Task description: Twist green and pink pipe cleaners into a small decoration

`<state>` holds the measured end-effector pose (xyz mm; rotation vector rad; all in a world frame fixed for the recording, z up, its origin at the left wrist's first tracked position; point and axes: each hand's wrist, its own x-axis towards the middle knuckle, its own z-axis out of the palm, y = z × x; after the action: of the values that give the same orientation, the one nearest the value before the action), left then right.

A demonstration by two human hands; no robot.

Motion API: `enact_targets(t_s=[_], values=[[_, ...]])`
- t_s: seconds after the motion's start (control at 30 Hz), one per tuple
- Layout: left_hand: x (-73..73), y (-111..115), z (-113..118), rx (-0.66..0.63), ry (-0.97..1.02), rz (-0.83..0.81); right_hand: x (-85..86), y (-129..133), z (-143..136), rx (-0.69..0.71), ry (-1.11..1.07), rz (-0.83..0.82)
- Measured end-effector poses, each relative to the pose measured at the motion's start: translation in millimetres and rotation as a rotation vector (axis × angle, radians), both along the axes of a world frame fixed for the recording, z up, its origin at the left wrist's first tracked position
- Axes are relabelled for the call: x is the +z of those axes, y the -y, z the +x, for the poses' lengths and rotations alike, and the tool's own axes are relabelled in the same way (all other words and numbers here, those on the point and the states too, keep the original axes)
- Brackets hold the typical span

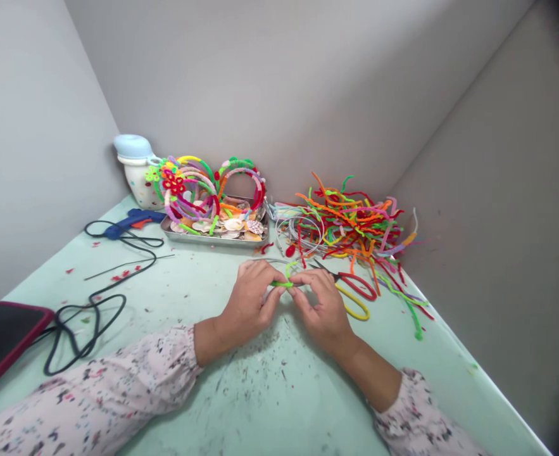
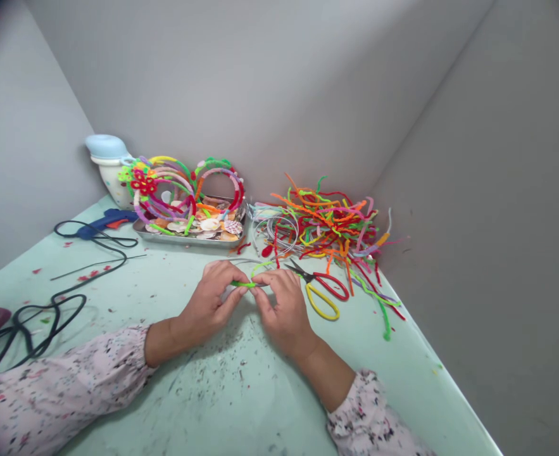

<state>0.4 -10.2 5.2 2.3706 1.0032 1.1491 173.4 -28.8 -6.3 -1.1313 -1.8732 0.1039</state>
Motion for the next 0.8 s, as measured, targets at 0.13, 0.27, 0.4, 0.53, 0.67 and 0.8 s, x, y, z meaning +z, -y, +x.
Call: enact_targets(t_s=[0.13,0.27,0.4,0.53,0.67,0.8], values=[[-0.2,0.6,-0.3,0.008,-0.004,0.006,-0.2,0.1,0.1,0.007,-0.020,-0.035],[0.3,0.4,-0.6,0.008,-0.004,0.015,0.7,0.6,-0.1,0.013,-0.021,-0.048],[1.0,-0.1,-0.6,0.010,-0.009,0.017,1.5,0.8,-0.3,0.015,-0.041,-0.064],[0.8,-0.3,-0.1,0.013,-0.007,0.018,1.8,1.0,-1.0,0.018,-0.070,-0.073],[0.1,0.0,-0.1,0.012,-0.017,0.024,1.9,0.9,-1.4,0.036,-0.081,-0.078],[-0.3,0.4,-0.3,0.011,-0.028,0.029,2.4,0.7,-1.3,0.040,-0.095,-0.100]])
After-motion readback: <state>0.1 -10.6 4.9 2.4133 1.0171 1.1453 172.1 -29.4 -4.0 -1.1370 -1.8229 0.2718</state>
